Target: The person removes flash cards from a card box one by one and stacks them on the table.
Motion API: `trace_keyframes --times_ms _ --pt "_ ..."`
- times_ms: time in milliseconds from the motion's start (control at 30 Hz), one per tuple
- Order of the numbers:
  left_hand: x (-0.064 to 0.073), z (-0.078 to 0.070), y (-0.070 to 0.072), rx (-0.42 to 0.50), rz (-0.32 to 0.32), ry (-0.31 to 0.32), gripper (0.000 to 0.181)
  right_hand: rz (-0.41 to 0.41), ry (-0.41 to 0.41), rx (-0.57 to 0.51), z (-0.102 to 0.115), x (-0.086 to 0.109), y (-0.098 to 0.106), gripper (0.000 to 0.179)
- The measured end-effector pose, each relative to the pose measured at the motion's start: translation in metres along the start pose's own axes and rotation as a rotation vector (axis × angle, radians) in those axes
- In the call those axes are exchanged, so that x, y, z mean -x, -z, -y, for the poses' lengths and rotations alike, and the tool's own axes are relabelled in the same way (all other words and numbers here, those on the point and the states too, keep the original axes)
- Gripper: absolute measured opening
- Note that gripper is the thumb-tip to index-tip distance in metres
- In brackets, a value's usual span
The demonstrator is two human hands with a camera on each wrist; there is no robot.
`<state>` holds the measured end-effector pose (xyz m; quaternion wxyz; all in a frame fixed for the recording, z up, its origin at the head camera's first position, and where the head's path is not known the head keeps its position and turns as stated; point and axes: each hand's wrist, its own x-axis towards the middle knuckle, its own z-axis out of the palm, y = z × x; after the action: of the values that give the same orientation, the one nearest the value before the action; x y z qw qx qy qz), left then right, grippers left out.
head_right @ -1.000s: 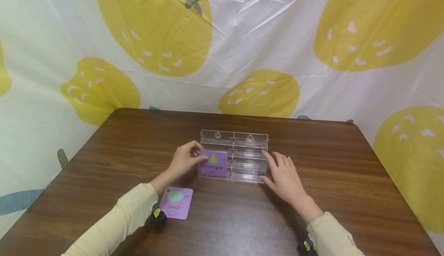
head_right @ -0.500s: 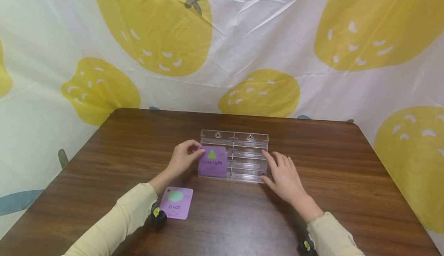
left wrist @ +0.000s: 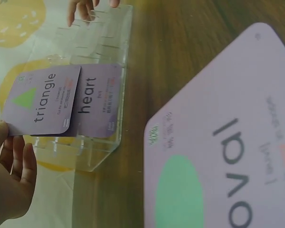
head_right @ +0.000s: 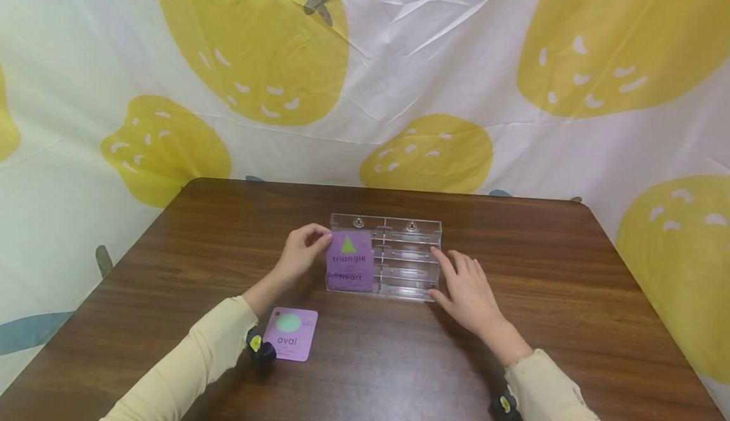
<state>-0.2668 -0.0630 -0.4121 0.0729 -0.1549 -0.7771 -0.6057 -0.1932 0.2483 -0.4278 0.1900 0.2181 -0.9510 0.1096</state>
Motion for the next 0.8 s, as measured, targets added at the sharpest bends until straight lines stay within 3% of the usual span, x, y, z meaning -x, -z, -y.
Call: trace_keyframes --times_ms 200,567,800 --pt "-0.001 -0.006 0.002 0.053 0.009 0.035 0.010 -0.001 0.006 -0.002 -0.001 0.000 -0.001 0.078" --pt "0.004 -0.017 0.011 0.022 0.029 0.027 0.012 -0.007 0.010 -0.002 -0.001 0.000 -0.001 0.078" --pt "0.016 -0.021 0.018 -0.020 0.048 0.052 0.011 -0.014 0.019 0.002 0.000 0.001 -0.001 0.078"
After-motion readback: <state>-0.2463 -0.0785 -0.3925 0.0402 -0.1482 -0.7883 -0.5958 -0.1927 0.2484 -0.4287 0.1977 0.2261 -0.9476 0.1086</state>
